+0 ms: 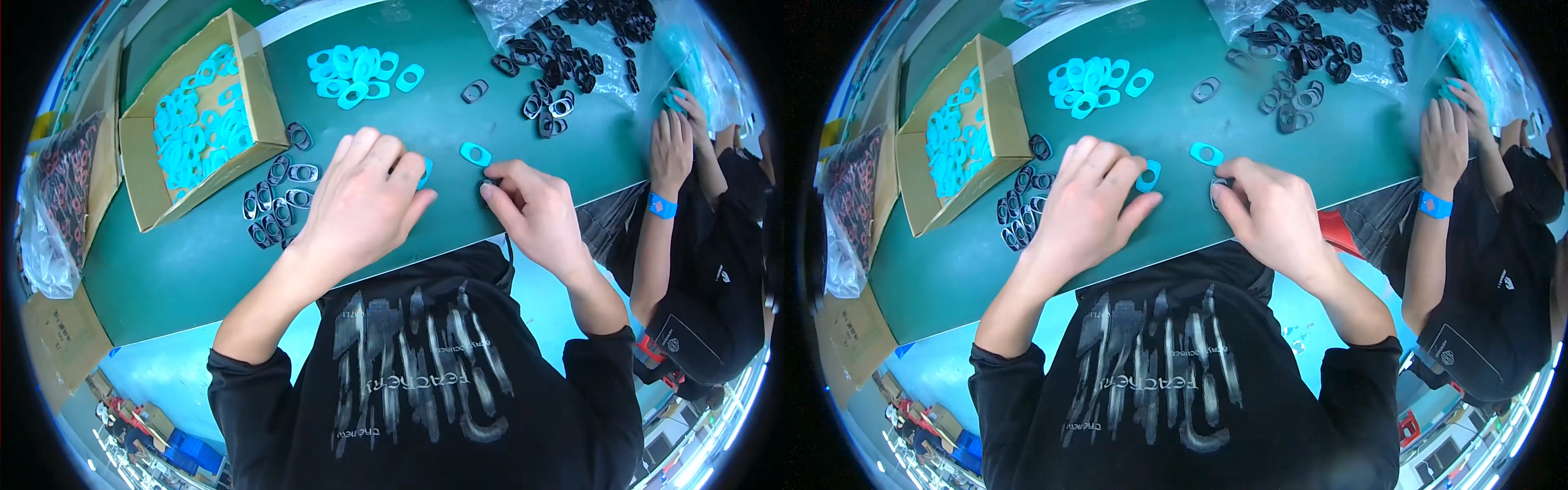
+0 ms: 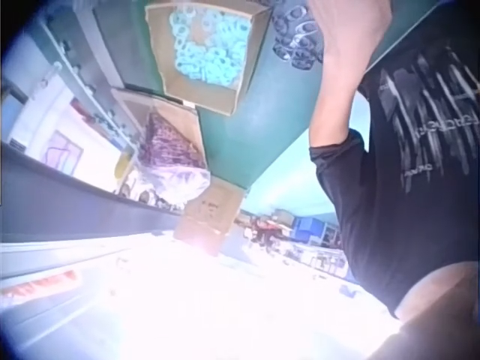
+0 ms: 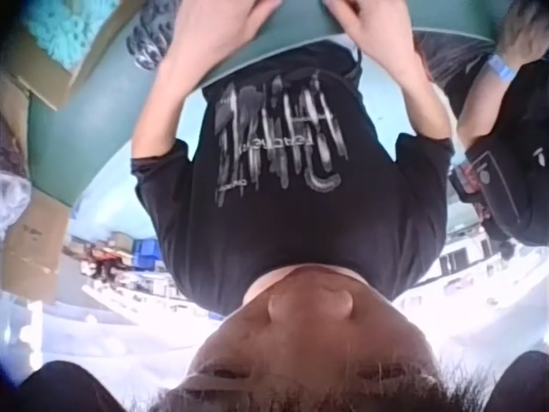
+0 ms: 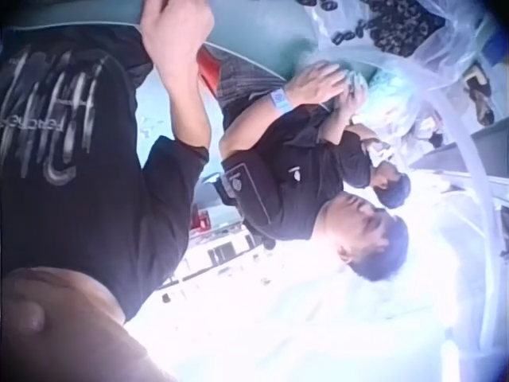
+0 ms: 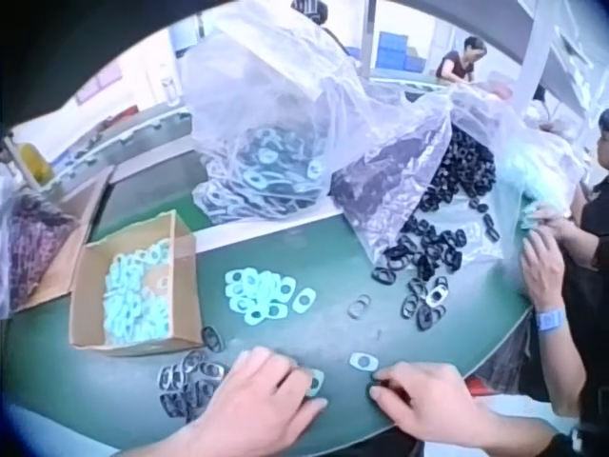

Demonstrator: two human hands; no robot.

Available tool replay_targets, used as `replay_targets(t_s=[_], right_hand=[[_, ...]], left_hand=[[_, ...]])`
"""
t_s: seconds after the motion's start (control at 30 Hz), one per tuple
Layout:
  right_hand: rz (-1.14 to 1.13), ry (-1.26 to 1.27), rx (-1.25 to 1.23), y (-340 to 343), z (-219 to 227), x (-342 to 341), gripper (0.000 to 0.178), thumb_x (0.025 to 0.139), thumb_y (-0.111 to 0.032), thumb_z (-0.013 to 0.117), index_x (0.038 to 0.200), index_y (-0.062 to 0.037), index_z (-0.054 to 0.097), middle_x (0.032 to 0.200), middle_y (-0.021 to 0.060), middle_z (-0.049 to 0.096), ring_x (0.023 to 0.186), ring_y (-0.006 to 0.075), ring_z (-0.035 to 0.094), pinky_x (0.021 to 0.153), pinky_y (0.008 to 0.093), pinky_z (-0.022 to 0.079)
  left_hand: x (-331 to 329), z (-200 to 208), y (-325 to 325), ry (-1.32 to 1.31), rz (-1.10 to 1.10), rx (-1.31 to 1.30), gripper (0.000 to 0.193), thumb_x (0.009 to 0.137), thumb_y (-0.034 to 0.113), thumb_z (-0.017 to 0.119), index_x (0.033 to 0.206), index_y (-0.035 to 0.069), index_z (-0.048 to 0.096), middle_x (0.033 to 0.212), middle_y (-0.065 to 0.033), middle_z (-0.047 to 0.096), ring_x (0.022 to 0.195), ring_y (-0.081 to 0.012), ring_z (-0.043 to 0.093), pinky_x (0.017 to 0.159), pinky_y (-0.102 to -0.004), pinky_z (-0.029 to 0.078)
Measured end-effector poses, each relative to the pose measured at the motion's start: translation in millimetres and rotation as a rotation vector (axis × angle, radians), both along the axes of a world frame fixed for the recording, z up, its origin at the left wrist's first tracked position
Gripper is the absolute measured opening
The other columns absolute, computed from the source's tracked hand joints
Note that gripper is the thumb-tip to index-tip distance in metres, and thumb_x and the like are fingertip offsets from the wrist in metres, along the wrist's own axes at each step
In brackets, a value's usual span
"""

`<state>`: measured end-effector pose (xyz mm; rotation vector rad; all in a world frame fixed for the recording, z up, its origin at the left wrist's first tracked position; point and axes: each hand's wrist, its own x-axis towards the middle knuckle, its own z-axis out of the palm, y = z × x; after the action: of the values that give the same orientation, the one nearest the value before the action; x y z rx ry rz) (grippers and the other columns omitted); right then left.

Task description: The person assembles small plastic components by hand, inserting black rings into blue oval frames on a production line.

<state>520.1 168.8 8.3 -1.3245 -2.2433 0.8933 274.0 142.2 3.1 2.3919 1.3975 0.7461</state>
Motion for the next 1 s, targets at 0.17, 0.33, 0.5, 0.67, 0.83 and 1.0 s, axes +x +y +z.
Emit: replay_targets(t_s=[0.17,0.33,0.5,0.67,0.83,1.0], right_hand=[[0.074,-0.004,-0.192,14,14,6,0.025,0.089,-0.005,0.072,0.112,0.0,0.064,0.065,0.0086,0.06,0.051,0.0193,0.058,0.053,0.0327,0.045],[0.215,-0.062,0.005,10,5,6,0.026,0.085,-0.005,0.074,0.109,-0.0015,0.067,0.07,0.0083,0.06,0.06,0.0203,0.06,0.057,0.0343,0.046],[0.348,-0.053,0.085,22,8,-6,0.028,0.08,-0.004,0.076,0.107,-0.0023,0.068,0.071,0.0057,0.058,0.064,0.0196,0.059,0.06,0.0344,0.047],[0.183,-0.027,0.28,76,12,2,0.043,0.084,-0.001,0.071,0.126,-0.0071,0.067,0.112,0.0123,0.062,0.077,0.021,0.063,0.072,0.0347,0.053],[0.372,-0.174,0.487,106,-9,-12,0.04,0.087,-0.002,0.07,0.126,-0.008,0.067,0.113,0.0122,0.062,0.094,0.0308,0.066,0.084,0.0379,0.055],[0.275,-0.05,0.376,102,-12,-22,0.031,0.089,-0.006,0.072,0.12,-0.0072,0.07,0.098,0.0089,0.064,0.082,0.0221,0.067,0.074,0.0319,0.054]], left_hand=[[-6,-3,1,0.066,-0.028,-0.047,0.032,0.077,0.003,0.078,0.106,0.003,0.065,0.101,-0.0111,0.058,0.097,-0.0327,0.056,0.084,-0.0417,0.047],[11,7,-2,-0.091,-0.062,0.039,0.017,0.076,0.003,0.069,0.092,0.002,0.064,0.09,-0.0108,0.055,0.091,-0.0294,0.054,0.08,-0.0403,0.046],[32,-7,-10,0.008,-0.074,-0.01,0.036,0.073,0.01,0.081,0.103,0.001,0.064,0.097,-0.012,0.057,0.094,-0.0321,0.056,0.082,-0.0418,0.046],[20,1,-5,-0.057,-0.032,0.067,0.016,0.077,0.009,0.071,0.089,0.002,0.062,0.087,-0.0104,0.053,0.089,-0.0303,0.054,0.078,-0.04,0.044],[-4,5,-6,-0.063,0.095,0.023,0.03,0.075,0.005,0.079,0.103,0.002,0.068,0.092,-0.01,0.056,0.09,-0.0306,0.055,0.079,-0.0412,0.044],[4,-1,-3,-0.052,0.062,0.013,0.028,0.076,0.005,0.079,0.102,0.003,0.069,0.091,-0.0099,0.056,0.09,-0.0299,0.055,0.079,-0.0406,0.044]])
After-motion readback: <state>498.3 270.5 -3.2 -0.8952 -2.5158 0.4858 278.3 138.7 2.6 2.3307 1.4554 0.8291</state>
